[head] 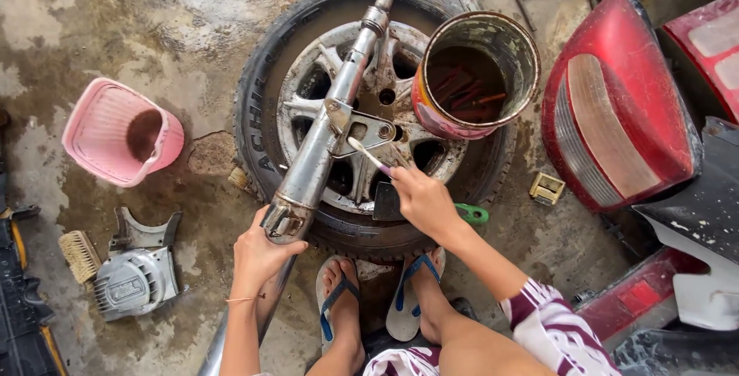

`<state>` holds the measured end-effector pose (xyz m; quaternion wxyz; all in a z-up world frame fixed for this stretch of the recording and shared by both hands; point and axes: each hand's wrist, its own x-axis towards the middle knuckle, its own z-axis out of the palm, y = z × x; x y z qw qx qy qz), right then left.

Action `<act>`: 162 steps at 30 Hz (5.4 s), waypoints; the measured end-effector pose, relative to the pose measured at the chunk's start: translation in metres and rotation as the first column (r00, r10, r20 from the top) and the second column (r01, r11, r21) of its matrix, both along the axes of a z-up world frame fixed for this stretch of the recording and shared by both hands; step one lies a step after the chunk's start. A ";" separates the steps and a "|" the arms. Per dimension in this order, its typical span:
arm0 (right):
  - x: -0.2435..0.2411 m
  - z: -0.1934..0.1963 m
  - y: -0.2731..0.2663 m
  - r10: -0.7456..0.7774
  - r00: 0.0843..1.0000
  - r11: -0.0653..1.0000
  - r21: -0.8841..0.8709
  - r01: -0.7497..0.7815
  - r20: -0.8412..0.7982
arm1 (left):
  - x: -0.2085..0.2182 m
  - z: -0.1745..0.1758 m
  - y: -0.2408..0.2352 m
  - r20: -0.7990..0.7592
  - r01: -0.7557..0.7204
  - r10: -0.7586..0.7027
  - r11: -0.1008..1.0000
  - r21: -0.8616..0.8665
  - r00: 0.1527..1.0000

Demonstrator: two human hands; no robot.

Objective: Cleaning and polishing a motorcycle exhaust pipe using a brush and cleaning solution while sitting on the floor.

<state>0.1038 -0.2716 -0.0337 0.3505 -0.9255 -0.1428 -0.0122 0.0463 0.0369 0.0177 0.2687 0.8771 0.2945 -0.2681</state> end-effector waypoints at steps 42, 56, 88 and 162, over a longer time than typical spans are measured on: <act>0.012 0.001 0.039 0.007 0.971 0.968 -0.245 0.054 0.239 | -0.004 -0.014 0.024 0.473 0.193 -0.107 0.972 -0.137 0.875; -0.019 0.004 0.047 0.091 0.968 0.958 -0.287 -0.021 0.233 | -0.002 -0.013 0.026 0.462 0.182 -0.083 0.968 -0.173 0.883; 0.030 0.000 0.012 -0.062 0.952 0.962 -0.237 0.137 0.299 | -0.015 -0.013 0.015 0.467 0.190 -0.160 0.982 -0.016 0.870; 0.182 0.030 -0.107 0.064 0.967 0.567 -0.806 0.169 0.248 | -0.074 -0.039 -0.078 0.529 0.079 -0.607 0.697 0.712 0.593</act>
